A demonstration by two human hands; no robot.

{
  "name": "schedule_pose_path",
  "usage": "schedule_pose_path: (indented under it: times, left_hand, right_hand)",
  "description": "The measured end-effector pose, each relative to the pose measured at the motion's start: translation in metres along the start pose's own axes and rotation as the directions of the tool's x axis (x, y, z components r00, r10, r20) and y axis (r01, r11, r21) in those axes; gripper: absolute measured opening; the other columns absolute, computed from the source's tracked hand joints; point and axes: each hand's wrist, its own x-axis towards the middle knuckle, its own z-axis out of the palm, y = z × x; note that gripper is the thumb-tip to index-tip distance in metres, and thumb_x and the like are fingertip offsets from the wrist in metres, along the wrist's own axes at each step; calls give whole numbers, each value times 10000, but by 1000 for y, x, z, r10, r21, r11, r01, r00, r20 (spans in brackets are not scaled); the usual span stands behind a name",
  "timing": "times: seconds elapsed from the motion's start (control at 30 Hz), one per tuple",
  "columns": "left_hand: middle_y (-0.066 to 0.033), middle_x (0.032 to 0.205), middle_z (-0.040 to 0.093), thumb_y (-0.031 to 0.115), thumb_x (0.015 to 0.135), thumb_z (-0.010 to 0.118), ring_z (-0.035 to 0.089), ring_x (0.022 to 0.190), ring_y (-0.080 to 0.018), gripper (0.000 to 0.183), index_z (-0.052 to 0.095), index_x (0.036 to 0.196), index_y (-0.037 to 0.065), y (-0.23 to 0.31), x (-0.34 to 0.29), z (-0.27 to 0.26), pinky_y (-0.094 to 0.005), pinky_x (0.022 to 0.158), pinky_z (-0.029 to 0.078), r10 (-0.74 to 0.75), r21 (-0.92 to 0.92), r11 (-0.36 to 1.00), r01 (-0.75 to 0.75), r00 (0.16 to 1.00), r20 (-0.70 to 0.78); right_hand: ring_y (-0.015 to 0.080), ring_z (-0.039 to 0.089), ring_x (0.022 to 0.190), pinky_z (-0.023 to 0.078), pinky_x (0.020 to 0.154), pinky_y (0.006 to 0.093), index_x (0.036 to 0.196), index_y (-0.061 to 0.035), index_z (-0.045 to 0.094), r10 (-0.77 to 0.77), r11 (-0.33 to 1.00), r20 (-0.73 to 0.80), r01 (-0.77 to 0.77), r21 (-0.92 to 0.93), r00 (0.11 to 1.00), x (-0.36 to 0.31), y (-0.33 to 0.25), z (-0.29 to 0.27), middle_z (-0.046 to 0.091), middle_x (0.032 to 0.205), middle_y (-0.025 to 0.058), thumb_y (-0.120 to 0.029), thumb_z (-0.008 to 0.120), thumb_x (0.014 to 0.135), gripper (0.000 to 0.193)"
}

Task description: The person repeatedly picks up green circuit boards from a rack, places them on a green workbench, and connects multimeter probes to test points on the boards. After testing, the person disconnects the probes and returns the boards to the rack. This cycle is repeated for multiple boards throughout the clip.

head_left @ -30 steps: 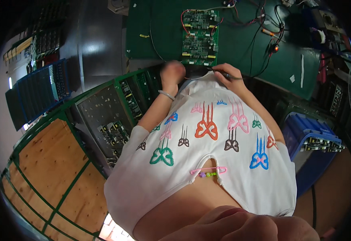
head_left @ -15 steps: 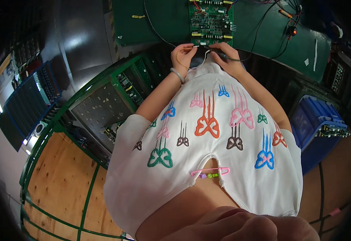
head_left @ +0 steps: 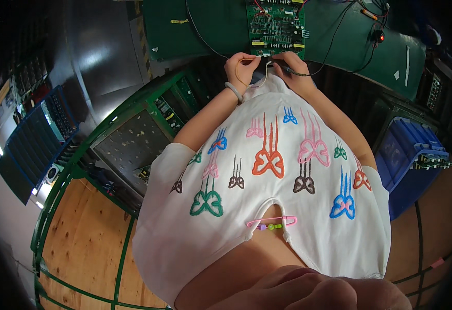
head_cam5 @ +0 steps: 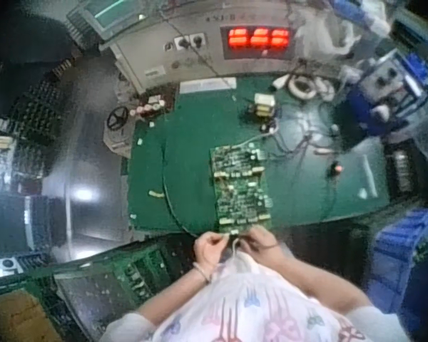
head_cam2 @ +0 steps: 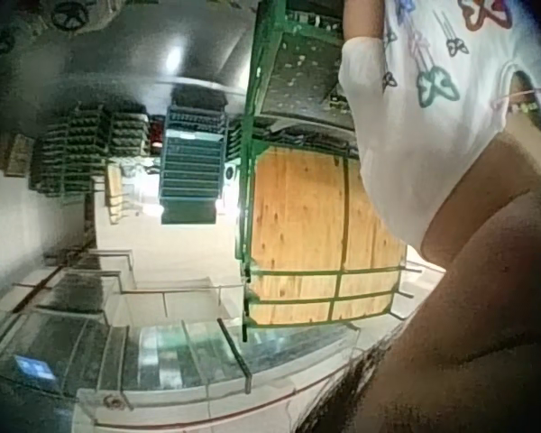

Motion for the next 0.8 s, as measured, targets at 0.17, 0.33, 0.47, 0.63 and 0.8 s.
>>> schedule_pose_path:
  times: [0.17,0.33,0.47,0.63,0.8]
  left_hand:
    - [-97,847,735,41,808,799,684,762,-116,141,708,869,-48,-1,1,1,-234,709,548,-9,14,1000,9,1000,7]
    - [-129,785,746,150,753,817,729,722,-184,184,744,811,-8,-10,4,3,-288,684,559,27,38,999,-26,999,-23]
    - [-138,788,745,163,762,814,726,707,-187,196,746,822,-11,3,3,2,-291,675,558,33,88,996,-32,999,1]
    - [-108,811,749,150,789,811,701,722,-140,180,736,836,-7,-1,0,0,-278,679,544,26,140,990,-24,1000,-9]
    - [-116,794,745,178,785,811,717,716,-169,193,740,827,4,1,4,1,-286,669,549,99,190,977,-95,995,-10]
  right_hand:
    - [345,633,889,513,777,403,1028,-20,625,-36,999,11,36,-39,999,3,-1,-1,652,949,152,-20,729,806,246]
    - [351,631,879,512,761,406,1026,-15,621,-13,999,9,13,-36,1000,2,1,0,643,939,160,-20,721,810,238]
    - [351,624,853,510,744,405,1022,-11,622,-35,999,-4,35,-32,999,-3,7,1,628,921,166,-11,712,812,228]
    - [357,610,833,501,736,401,1002,-4,624,-80,997,-18,80,-9,997,3,-4,1,623,901,170,9,710,809,212]
    - [372,622,859,502,750,418,985,-4,625,-38,999,-26,37,-33,999,3,0,1,635,907,179,3,710,805,199]
